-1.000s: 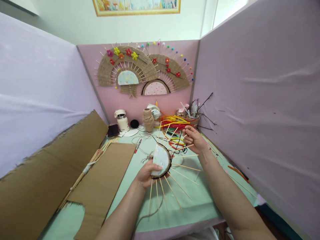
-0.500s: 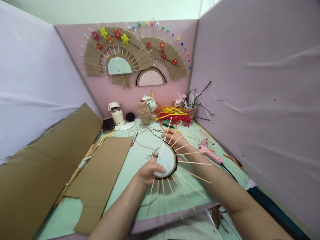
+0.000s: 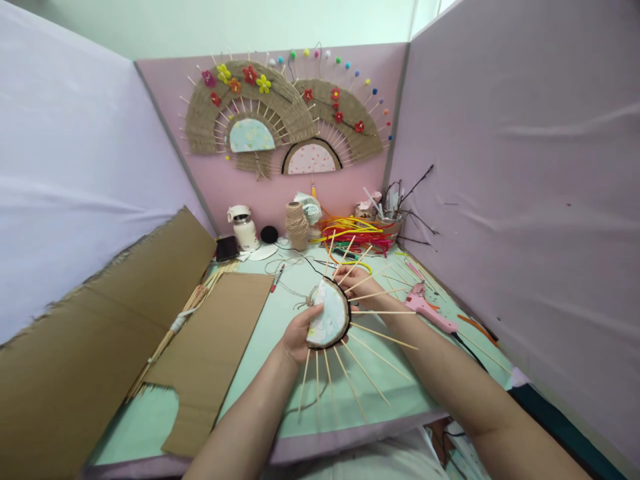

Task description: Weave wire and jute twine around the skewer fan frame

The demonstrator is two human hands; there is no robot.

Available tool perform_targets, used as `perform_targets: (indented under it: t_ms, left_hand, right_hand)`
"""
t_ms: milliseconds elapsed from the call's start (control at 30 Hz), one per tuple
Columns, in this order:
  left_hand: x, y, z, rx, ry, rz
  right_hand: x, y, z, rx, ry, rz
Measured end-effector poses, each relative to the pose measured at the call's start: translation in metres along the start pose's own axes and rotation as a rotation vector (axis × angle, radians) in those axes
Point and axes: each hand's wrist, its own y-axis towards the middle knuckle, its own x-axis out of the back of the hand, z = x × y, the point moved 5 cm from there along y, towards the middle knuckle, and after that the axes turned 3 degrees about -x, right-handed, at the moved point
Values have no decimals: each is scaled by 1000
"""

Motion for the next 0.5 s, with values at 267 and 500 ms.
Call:
perform_targets:
  t_ms: [267, 500]
  left_hand:
    - [-2, 2, -4, -25, -51, -22]
    - [11, 5, -7, -46, -110, -196]
  right_hand:
    - [20, 4, 19, 228, -285, -267]
    - [-2, -7, 33, 300, -380, 7]
